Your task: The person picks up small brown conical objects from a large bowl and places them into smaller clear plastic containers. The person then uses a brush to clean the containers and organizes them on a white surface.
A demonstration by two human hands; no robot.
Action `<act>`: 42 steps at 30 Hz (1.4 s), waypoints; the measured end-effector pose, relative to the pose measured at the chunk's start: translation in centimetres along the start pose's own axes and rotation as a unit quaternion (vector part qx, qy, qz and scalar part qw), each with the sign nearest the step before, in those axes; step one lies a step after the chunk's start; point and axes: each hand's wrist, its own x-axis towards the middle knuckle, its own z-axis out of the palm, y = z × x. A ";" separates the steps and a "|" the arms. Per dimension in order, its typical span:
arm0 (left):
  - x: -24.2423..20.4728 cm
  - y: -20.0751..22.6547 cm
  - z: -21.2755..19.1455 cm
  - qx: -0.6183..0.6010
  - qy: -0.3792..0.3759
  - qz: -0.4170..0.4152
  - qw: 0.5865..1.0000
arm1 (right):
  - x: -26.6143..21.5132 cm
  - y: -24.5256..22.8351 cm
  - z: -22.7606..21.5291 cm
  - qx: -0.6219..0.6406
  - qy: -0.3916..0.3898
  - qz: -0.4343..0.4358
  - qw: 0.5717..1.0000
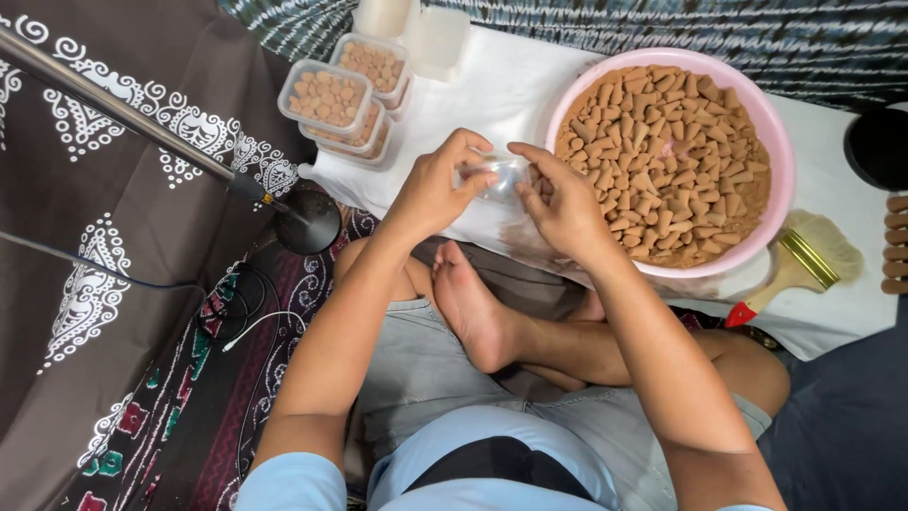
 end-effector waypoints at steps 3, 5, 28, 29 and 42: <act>0.5 -3.8 0.1 0.008 0.048 -0.010 0.999 | 1.1 1.1 0.5 -0.092 0.045 0.000 0.995; 1.0 -6.2 1.2 0.013 0.074 -0.015 0.997 | 1.3 3.3 1.2 -0.167 0.049 0.000 0.985; 1.6 -9.9 4.2 0.046 0.085 0.035 0.995 | 1.8 3.3 3.7 -0.467 -0.132 -0.018 0.874; 1.6 -9.6 3.9 0.080 0.072 0.052 0.993 | 1.8 3.4 3.8 -0.469 -0.152 -0.003 0.870; 1.3 -10.7 3.6 0.326 -0.020 0.051 0.944 | 2.2 6.3 4.6 -0.536 -0.178 -0.013 0.825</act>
